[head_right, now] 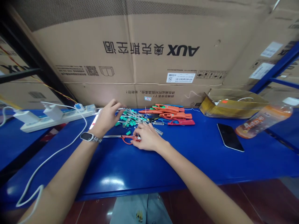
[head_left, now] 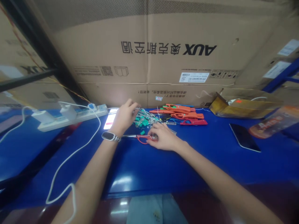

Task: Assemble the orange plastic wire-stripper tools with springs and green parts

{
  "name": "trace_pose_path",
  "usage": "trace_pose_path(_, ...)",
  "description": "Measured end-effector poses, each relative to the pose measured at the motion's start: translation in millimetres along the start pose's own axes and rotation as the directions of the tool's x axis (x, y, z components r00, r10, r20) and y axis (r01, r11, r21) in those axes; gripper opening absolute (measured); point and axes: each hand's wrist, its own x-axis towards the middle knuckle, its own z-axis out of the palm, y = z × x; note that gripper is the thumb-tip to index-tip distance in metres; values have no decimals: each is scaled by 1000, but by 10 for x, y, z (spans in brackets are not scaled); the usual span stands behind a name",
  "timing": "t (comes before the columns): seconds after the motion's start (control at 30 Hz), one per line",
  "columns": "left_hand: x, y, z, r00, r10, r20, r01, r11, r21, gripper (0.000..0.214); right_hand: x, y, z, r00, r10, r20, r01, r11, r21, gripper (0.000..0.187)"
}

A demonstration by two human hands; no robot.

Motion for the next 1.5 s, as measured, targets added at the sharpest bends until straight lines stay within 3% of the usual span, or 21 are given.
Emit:
trace_pose_path(0.3,60,-23,-13,979,-2,-204,-31,987,-158,17,48,43,40,995,72,-74,-68,996,53,4)
trace_pose_path(0.43,118,39,-25,972,-27,-233,-22,979,-205,16,103,71,40,977,147,-156,-137,988,76,9)
trace_pose_path(0.6,156,98,-55,966,-29,-255,-38,966,-255,16,158,96,25,991,74,-111,-71,997,30,7)
trace_pose_path(0.67,160,109,-73,962,-27,-271,-48,963,-266,15,169,112,30,985,81,-150,-65,992,108,10)
trace_pose_path(0.73,159,113,-81,958,-26,-286,-59,957,-284,14,182,133,32,967,163,-196,-104,954,282,9)
trace_pose_path(0.83,145,98,-64,957,-30,-287,-63,948,-311,14,203,162,1,937,300,-178,-154,813,562,18)
trace_pose_path(0.93,115,49,-13,968,-37,-248,-42,951,-307,13,221,176,-75,944,302,-134,-115,680,724,30)
trace_pose_path(1.03,72,-14,42,978,-37,-205,-22,960,-280,10,234,177,-155,946,306,-103,-115,617,778,37)
trace_pose_path(1.1,37,-45,70,982,-37,-187,-16,962,-273,10,238,172,-176,941,316,-120,-115,634,765,37)
trace_pose_path(1.2,-17,-68,98,987,-29,-156,-17,958,-285,10,231,153,-130,940,282,-193,-94,757,646,30)
trace_pose_path(1.33,-73,-56,100,996,20,-90,-48,946,-320,11,206,138,-22,958,227,-178,-129,888,441,20)
trace_pose_path(1.5,-85,36,12,978,116,-172,-174,912,-372,14,222,209,-92,862,177,-475,-75,971,225,19)
